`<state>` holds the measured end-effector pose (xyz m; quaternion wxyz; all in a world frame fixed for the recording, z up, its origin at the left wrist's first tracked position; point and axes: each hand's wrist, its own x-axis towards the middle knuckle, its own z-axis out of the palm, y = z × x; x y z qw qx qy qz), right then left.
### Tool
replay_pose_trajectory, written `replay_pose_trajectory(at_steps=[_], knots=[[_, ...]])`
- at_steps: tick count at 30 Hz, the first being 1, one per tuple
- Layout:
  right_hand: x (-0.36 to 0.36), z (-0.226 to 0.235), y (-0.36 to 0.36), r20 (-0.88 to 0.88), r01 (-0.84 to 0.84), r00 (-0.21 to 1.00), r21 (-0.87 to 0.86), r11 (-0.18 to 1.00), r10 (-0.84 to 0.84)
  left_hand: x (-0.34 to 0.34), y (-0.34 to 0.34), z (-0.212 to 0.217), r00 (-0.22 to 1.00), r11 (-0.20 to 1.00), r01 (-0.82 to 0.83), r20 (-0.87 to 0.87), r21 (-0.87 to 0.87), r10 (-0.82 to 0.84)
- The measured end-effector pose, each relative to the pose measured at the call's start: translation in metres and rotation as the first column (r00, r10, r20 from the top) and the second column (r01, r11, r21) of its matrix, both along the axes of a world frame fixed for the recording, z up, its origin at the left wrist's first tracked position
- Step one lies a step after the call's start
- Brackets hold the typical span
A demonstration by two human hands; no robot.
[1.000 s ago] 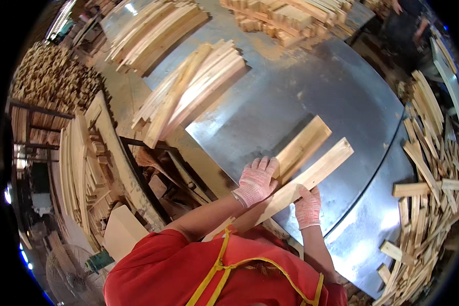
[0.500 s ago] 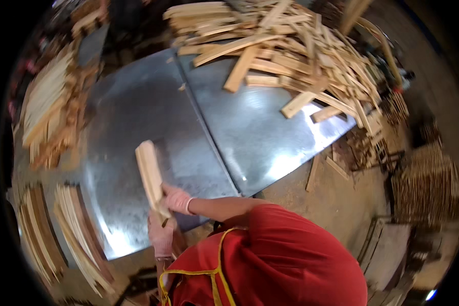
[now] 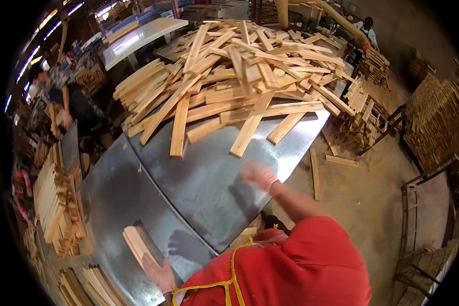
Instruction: The person repeatedly picks up small wooden planks from a large pile on a metal table and stacks them into neat piles. The person handles the planks one at a time or in small groups, aligning them and placing them into organized stacks on the table.
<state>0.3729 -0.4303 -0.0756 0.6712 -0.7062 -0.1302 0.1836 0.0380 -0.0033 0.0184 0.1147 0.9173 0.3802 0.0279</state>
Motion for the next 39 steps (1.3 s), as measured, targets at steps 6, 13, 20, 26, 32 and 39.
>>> replay_pose_trajectory(at_steps=[6, 13, 20, 26, 32, 39], knots=[[0.185, 0.102, -0.129, -0.597, 0.663, 0.723, 0.459, 0.592, -0.348, 0.22, -0.123, 0.028, 0.889, 0.843, 0.441, 0.275, -0.307, -0.365], [0.314, 0.081, -0.185, -0.677, 0.823, 0.508, 0.199, 0.531, -0.533, 0.539, -0.291, 0.073, 0.836, 0.496, 0.536, 0.346, -0.683, -0.426], [0.324, 0.095, -0.112, -0.573, 0.584, 0.77, 0.456, 0.672, -0.28, 0.674, -0.356, 0.046, 0.935, -0.017, 0.355, 0.355, -0.935, 0.004], [0.236, 0.094, -0.119, -0.599, 0.524, 0.787, 0.527, 0.669, -0.145, 0.597, -0.372, 0.033, 0.91, -0.262, 0.41, 0.412, -0.873, 0.051], [0.059, 0.057, -0.042, -0.723, 0.234, 0.689, 0.277, 0.932, 0.042, 0.367, -0.282, -0.001, 0.9, -0.188, 0.426, 0.392, -0.885, 0.191], [-0.028, 0.051, 0.026, -0.597, -0.529, 0.725, -0.162, 0.833, 0.344, 0.159, -0.219, -0.026, 0.909, -0.025, 0.224, 0.199, -0.974, 0.366]])
